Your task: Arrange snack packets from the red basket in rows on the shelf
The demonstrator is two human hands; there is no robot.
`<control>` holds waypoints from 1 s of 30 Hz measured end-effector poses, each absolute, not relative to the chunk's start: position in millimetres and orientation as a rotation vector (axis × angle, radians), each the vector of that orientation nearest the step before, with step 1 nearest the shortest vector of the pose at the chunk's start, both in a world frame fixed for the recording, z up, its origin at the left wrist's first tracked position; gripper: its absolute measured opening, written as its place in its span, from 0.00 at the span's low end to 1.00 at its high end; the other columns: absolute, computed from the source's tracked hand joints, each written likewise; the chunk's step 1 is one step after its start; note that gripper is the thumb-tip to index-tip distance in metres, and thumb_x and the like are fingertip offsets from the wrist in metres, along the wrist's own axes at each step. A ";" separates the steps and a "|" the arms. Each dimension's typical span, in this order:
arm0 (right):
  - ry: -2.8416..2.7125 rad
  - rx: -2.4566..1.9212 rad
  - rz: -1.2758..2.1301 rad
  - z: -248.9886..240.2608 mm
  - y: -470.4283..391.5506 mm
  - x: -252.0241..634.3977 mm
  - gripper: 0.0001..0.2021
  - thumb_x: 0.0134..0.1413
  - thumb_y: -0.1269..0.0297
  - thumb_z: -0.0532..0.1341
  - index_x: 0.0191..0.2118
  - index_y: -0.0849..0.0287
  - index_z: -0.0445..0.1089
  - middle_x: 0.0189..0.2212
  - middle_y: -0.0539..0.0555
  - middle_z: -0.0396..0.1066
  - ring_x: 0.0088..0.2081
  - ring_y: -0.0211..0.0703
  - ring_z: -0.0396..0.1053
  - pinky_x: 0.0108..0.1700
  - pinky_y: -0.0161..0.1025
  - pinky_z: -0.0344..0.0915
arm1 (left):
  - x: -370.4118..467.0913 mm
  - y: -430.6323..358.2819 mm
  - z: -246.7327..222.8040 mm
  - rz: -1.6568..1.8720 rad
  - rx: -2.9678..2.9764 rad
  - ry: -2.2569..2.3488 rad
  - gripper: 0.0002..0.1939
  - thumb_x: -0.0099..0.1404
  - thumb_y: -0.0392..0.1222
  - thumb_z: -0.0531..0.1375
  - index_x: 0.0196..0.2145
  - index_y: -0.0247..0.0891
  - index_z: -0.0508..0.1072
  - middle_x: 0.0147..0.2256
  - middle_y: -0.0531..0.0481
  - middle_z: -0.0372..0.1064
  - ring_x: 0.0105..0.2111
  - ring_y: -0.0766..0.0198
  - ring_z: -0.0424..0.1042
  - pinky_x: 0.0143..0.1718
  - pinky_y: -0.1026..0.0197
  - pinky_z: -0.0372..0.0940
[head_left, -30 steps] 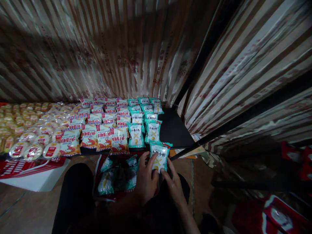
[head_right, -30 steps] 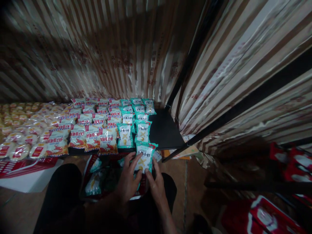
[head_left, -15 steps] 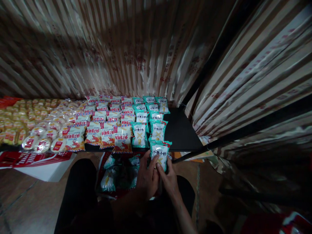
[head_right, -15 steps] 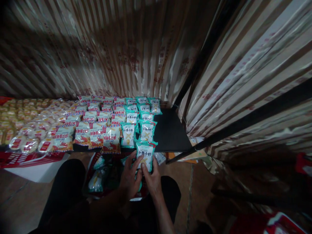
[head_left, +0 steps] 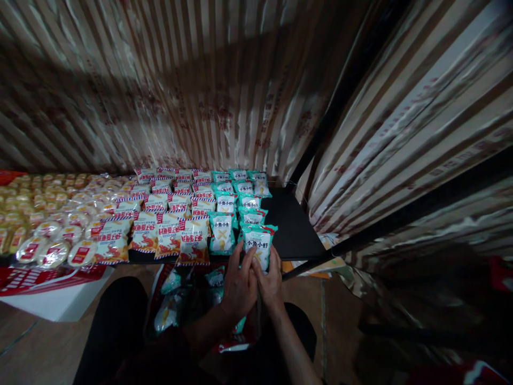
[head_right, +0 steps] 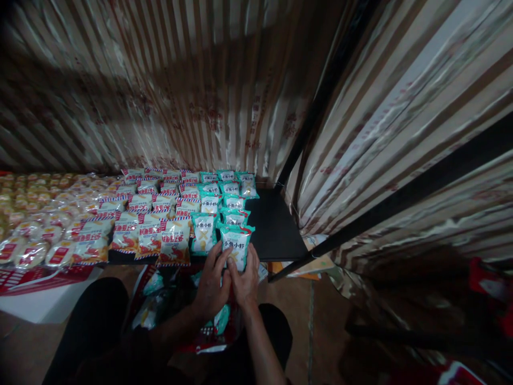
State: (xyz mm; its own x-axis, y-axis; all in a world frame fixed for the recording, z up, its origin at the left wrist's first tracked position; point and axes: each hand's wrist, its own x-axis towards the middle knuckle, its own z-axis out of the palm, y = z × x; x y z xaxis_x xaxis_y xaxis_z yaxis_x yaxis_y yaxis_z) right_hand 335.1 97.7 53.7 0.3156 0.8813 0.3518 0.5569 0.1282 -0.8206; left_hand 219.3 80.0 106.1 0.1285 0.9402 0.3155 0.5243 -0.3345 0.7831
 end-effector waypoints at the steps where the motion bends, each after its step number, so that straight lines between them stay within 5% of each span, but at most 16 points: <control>1: -1.368 -1.544 0.381 53.1 101.3 335.2 0.31 0.56 0.48 0.57 0.59 0.62 0.58 0.58 0.67 0.59 0.61 0.56 0.56 0.59 0.59 0.56 | 219.9 82.5 105.7 1.111 1.923 1.419 0.25 0.66 0.32 0.46 0.59 0.37 0.61 0.64 0.38 0.48 0.65 0.55 0.50 0.64 0.46 0.52; 18: -1.202 -1.624 0.734 62.2 124.4 343.1 0.36 0.50 0.44 0.58 0.60 0.62 0.58 0.52 0.65 0.69 0.50 0.58 0.70 0.51 0.53 0.66 | 230.2 105.9 81.8 1.222 1.972 1.385 0.28 0.64 0.31 0.48 0.62 0.34 0.53 0.63 0.36 0.47 0.64 0.54 0.50 0.61 0.46 0.56; 30: -1.408 -1.541 0.641 57.7 140.1 355.3 0.37 0.57 0.46 0.54 0.67 0.57 0.45 0.63 0.61 0.56 0.62 0.57 0.58 0.60 0.55 0.56 | 238.2 118.1 80.8 1.174 1.981 1.471 0.25 0.67 0.32 0.47 0.62 0.36 0.55 0.65 0.37 0.43 0.65 0.53 0.48 0.62 0.46 0.55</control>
